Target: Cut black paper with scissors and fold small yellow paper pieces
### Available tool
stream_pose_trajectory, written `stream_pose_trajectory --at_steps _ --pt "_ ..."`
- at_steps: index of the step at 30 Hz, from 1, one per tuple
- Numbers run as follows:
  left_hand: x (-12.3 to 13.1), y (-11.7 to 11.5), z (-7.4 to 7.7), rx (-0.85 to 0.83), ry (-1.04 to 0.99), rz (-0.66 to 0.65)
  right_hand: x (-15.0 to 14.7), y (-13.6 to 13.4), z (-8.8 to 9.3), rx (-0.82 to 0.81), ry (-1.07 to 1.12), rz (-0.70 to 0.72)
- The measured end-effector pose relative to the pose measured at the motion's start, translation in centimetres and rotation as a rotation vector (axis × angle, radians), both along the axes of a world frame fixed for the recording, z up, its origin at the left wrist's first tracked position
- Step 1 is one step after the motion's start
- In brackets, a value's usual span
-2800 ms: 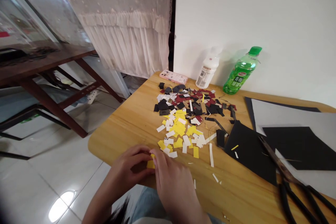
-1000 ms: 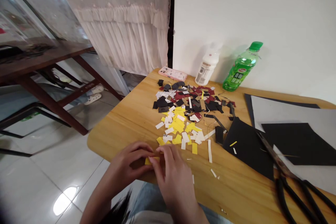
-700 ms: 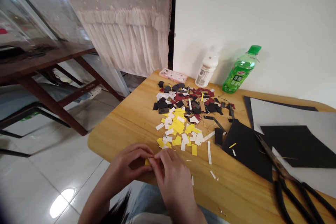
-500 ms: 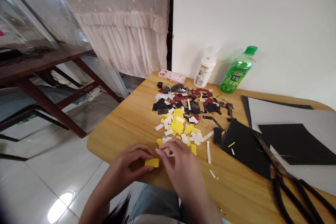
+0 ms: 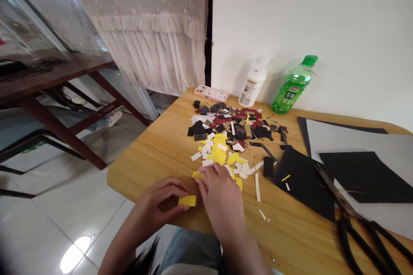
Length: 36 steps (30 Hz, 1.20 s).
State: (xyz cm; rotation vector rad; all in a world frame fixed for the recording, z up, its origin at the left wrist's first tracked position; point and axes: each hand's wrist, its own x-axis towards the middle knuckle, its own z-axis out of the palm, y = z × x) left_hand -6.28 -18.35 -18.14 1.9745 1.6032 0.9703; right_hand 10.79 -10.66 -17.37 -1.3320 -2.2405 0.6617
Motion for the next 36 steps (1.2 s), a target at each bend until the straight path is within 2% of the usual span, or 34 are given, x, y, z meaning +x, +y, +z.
stream_pose_trajectory --at_steps 6,11,15,17,21,24,27,36 --pt "0.1 0.0 0.0 0.007 -0.007 0.01 0.2 0.1 -0.4 -0.024 0.08 -0.004" --pt "0.0 0.0 0.2 -0.017 -0.016 0.007 0.6 0.0 0.2 -0.072 0.228 -0.012" --pt "0.0 0.1 0.2 -0.006 -0.027 0.003 1.7 -0.1 1.1 -0.239 0.492 -0.031" --pt "0.1 0.0 0.1 0.007 -0.035 0.0 2.2 -0.1 1.3 -0.308 0.556 -0.029" --pt "0.1 0.0 0.0 0.02 -0.044 0.01 2.6 -0.3 1.5 -0.357 0.54 0.084" --pt "0.2 0.0 0.1 0.012 -0.045 0.02 2.4 -0.7 1.8 -0.499 0.464 0.202" --pt "0.2 0.0 0.3 0.003 -0.036 0.021 2.0 -0.8 2.3 -0.614 0.376 0.182" --pt "-0.2 0.1 -0.1 0.028 -0.038 -0.018 1.1 0.5 3.3 -0.696 0.249 0.219"
